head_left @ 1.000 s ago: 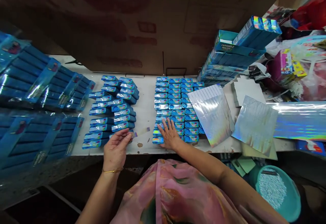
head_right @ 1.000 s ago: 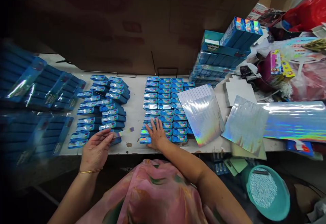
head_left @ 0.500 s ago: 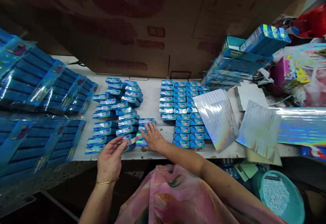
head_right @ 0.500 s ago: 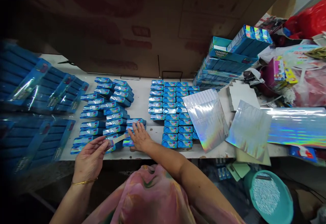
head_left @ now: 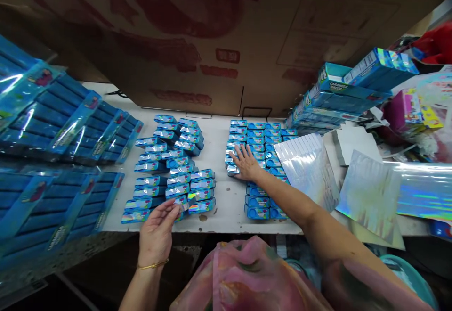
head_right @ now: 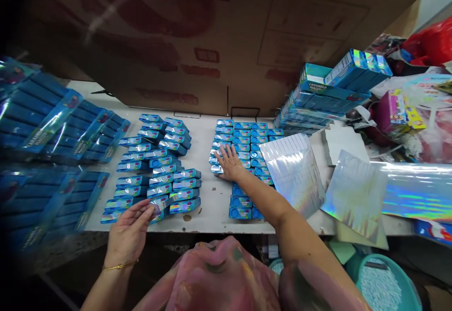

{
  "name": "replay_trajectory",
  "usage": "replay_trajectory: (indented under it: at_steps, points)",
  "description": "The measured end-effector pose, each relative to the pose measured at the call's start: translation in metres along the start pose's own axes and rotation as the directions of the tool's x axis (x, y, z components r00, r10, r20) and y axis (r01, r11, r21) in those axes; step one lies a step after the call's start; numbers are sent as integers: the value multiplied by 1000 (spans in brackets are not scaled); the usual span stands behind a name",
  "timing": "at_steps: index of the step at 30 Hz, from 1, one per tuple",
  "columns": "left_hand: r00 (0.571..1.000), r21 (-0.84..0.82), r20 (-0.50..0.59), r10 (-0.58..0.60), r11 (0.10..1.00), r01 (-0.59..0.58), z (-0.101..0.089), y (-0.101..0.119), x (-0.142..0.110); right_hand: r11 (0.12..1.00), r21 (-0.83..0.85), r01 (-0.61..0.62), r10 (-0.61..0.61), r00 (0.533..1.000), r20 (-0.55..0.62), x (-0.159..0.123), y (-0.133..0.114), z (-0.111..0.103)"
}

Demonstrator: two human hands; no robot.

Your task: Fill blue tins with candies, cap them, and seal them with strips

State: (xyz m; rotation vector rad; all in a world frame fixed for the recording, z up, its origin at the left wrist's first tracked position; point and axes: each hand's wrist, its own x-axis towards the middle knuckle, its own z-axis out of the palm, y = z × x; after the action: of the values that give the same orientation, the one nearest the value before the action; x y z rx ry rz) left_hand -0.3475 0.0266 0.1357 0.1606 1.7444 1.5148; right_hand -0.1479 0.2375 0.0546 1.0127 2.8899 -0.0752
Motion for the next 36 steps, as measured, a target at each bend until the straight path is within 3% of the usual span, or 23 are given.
replay_trajectory:
  at_steps: [5,12,16,18,20,22,24,28,32,34,36]
  points:
    - [1000,4,-8,-23,1000,23,2,1,2,999,8,54,-54,999,0,44,-24,3]
    - [998,35,-60,-26,999,29,-13,-1,0,978,53,200,-203,978,46,98,-46,-4]
    - [999,68,-3,-48,997,48,-10,-5,4,944,251,216,-253,959,126,104,-32,-17]
    - [999,81,10,-40,996,39,-8,-4,6,943,294,157,-203,970,131,105,-4,-27]
    - [999,85,-2,-41,996,42,-9,-2,7,977,215,1,-30,991,132,104,32,-32]
    - [998,82,-49,-44,996,48,-13,2,5,979,89,-185,164,967,196,105,63,-30]
    - [993,77,-108,-36,996,44,-18,6,2,970,4,-243,238,953,188,108,77,-21]
    - [991,97,-131,-25,995,38,-20,10,-6,984,-18,-175,176,982,72,130,57,-5]
    - [1000,136,-23,-7,991,10,-5,11,-11,988,79,-131,118,981,155,144,32,-21]
    - [997,157,71,-2,988,-9,9,12,-15,960,211,-181,152,977,146,126,28,-36]
    - [987,174,159,-6,985,-22,25,13,-20,861,466,-204,178,979,100,87,22,-47]
